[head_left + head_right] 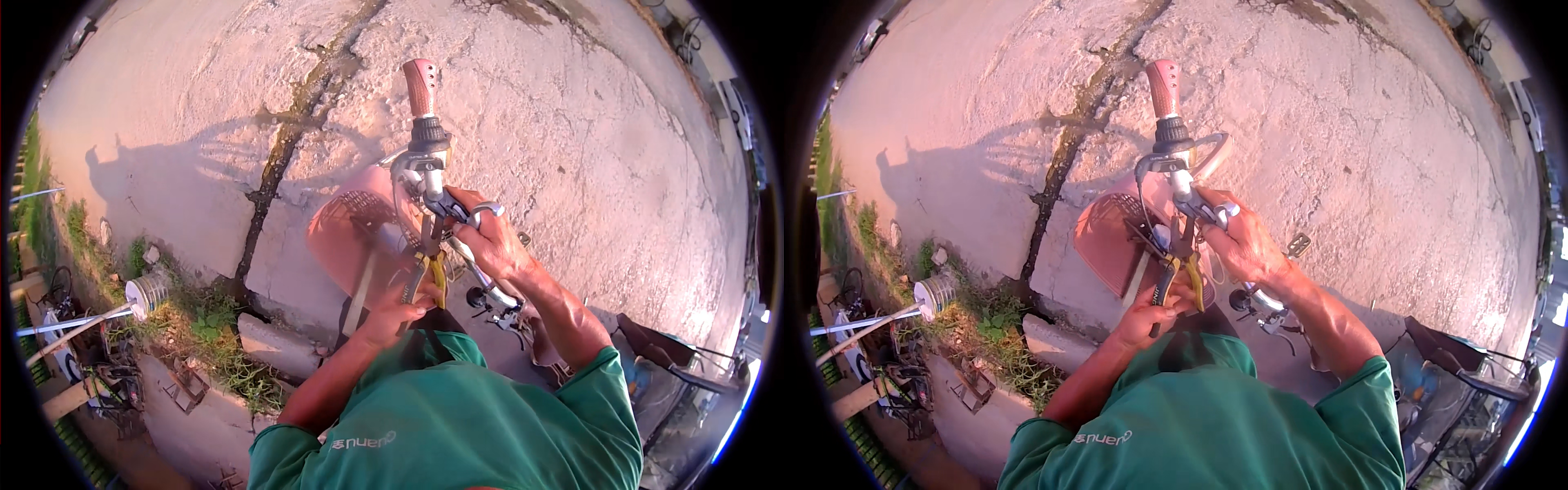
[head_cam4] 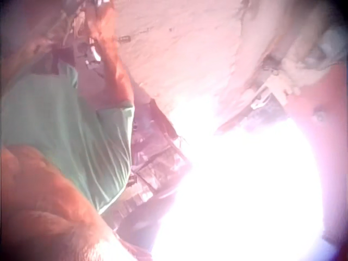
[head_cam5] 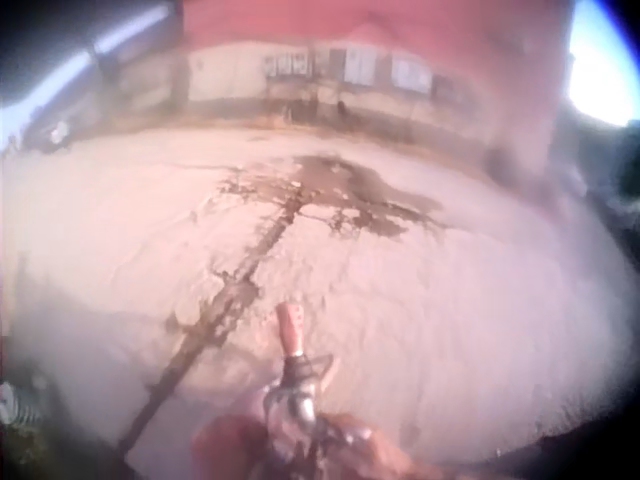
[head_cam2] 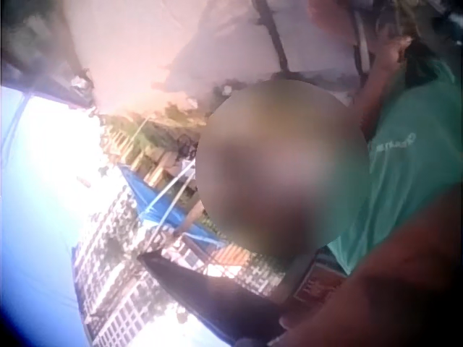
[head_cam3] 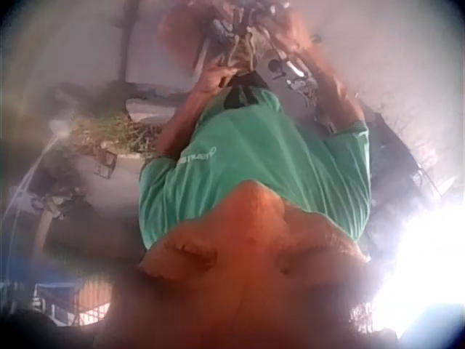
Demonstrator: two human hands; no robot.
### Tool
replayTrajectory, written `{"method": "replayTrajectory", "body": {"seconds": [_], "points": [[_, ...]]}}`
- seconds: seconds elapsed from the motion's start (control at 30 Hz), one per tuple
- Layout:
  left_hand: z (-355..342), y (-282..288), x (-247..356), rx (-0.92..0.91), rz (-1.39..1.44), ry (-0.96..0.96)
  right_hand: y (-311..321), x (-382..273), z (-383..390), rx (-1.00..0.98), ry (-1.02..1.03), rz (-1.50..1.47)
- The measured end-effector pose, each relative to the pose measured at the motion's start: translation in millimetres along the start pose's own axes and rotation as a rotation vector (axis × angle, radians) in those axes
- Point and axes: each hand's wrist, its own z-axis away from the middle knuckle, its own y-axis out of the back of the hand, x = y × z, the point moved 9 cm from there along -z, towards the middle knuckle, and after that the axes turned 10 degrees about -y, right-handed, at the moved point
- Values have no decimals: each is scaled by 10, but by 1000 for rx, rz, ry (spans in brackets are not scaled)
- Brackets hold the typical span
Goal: The person selects components from a bucket and uses pliers, a screwdriver, a hammer, and a file to adjust and repair parts of a bicycle's handlebars and frame.
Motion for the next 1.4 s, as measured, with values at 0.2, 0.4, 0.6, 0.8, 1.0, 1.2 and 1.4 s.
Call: {"method": "replayTrajectory", "body": {"seconds": [0.2, 0.4, 0.6, 0.8, 1.0, 1.2, 1.4], "points": [[-167, -184, -123, -36, 251, -135, 42, 155, -245, -194, -57, 13], [-141, -17, -332, 27, 177, -110, -61, 276, -228, -132, -250, -75], [10, -259, 19, 66, 163, -101, -120, 264, -251, -187, -200, -193], [52, -148, 68, 26, 35, -41, -142, 188, -257, -161, -136, -258], [-6, -209, 192, 177, -113, -198, -182, 207, -265, -183, -143, -266], [439, -106, -7, 155, -300, -139, -155, 247, -360, -217, -139, -325], [956, 284, -88, 131, -904, -25, -112, 383, -512, -383, -241, -504]]}}
